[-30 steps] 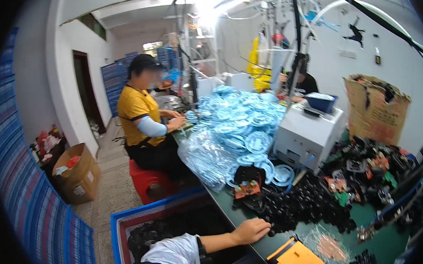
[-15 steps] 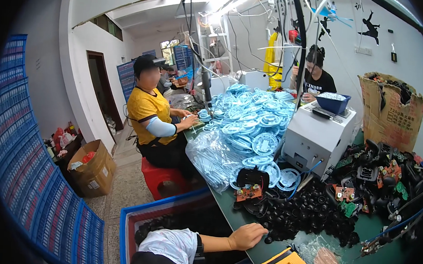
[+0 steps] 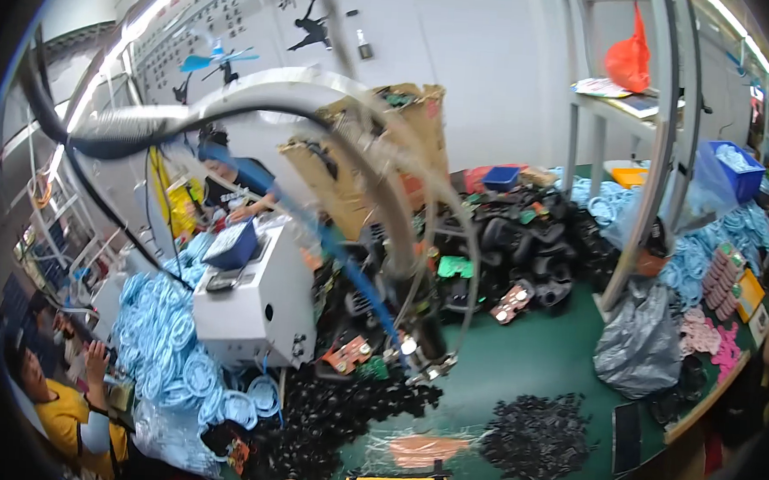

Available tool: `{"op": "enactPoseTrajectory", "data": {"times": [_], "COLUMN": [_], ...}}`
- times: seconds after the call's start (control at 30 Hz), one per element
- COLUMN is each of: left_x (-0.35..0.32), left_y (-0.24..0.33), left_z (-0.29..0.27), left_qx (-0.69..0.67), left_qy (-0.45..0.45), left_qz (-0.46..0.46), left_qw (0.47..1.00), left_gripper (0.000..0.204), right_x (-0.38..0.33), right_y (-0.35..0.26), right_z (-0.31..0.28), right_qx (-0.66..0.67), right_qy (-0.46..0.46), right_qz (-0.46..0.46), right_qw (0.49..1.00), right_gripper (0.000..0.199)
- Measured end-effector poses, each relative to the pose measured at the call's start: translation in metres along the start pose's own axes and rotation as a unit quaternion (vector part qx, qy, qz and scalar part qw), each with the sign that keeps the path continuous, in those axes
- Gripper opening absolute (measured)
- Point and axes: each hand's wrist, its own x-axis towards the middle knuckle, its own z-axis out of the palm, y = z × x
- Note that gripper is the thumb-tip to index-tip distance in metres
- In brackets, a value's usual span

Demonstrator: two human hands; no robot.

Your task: Assembling internal circuit boards and components into plastic controller housings using an automated dispenser and hand tools.

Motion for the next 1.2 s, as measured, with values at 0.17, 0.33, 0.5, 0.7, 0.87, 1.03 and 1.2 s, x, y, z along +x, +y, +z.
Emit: {"op": "enactPoseTrajectory", "data": {"times": [0.17, 0.33, 0.5, 0.7, 0.87, 1.03, 1.2], "left_x": [-0.006, -0.003, -0.009, -0.069, -0.111, -0.115, -0.127], "left_y": [0.001, 0.024, 0.049, 0.077, 0.109, 0.114, 0.145], "left_z": [0.006, -0.021, -0.031, -0.029, -0.030, -0.043, -0.047], "left_qx": [0.026, 0.079, 0.082, 0.068, 0.102, 0.001, 0.052], "left_qy": [-0.045, -0.100, -0.150, -0.043, 0.012, -0.002, 0.039], "left_qz": [-0.021, -0.040, -0.070, -0.165, -0.222, -0.323, -0.297], "left_qw": [0.998, 0.991, 0.983, 0.983, 0.970, 0.946, 0.953], "left_gripper": [0.023, 0.025, 0.034, 0.043, 0.036, 0.043, 0.042], "right_x": [-0.012, -0.001, 0.007, 0.083, 0.207, 0.238, 0.233], "right_y": [0.004, 0.012, 0.039, 0.048, -0.006, -0.088, -0.104], "right_z": [-0.013, -0.030, -0.025, -0.113, -0.308, -0.404, -0.433], "right_qx": [0.048, 0.165, 0.259, 0.290, 0.491, 0.559, 0.621], "right_qy": [-0.083, -0.299, -0.300, -0.357, -0.202, -0.200, -0.146], "right_qz": [0.010, 0.015, -0.027, -0.007, -0.301, -0.525, -0.475], "right_qw": [0.995, 0.940, 0.918, 0.888, 0.792, 0.610, 0.606], "right_gripper": [0.023, 0.028, 0.022, 0.028, 0.032, 0.020, 0.033]}}
